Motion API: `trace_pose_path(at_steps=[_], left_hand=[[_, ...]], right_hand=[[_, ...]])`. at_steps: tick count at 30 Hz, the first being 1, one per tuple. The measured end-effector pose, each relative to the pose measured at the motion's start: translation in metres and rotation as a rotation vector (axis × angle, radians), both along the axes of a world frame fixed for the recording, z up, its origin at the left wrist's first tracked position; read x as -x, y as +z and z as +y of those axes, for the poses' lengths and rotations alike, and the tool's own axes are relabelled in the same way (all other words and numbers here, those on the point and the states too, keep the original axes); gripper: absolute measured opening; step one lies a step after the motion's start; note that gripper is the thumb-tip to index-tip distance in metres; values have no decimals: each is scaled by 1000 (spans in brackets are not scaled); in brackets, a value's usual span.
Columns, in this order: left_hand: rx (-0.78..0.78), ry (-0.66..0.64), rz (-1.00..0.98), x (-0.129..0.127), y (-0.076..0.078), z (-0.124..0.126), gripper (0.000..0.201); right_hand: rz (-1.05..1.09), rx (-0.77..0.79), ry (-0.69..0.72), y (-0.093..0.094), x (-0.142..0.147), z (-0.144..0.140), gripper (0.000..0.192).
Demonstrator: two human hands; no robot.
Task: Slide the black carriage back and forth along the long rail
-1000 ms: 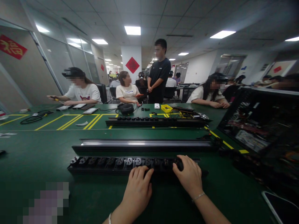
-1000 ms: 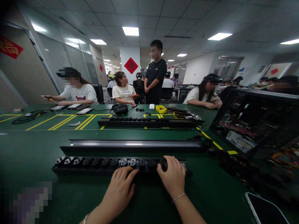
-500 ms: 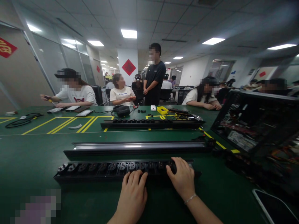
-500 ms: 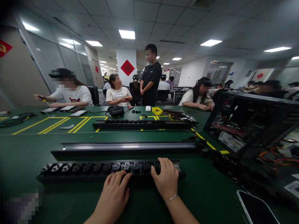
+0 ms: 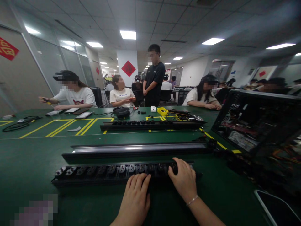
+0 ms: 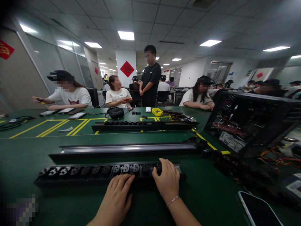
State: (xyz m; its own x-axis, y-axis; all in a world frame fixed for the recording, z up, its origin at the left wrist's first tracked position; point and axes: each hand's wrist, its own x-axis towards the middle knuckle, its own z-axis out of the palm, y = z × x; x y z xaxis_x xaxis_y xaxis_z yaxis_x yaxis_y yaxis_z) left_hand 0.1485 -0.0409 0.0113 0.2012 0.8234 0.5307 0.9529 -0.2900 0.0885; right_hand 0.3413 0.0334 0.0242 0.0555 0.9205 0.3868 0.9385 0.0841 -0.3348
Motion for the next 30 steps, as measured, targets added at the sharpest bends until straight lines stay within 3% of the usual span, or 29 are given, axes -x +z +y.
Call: trace_pose_path(at_steps=[30], left_hand=[[65,0,-43,0,3,0,49]], right_hand=[[-51,167,-30,11,-13,4,47]])
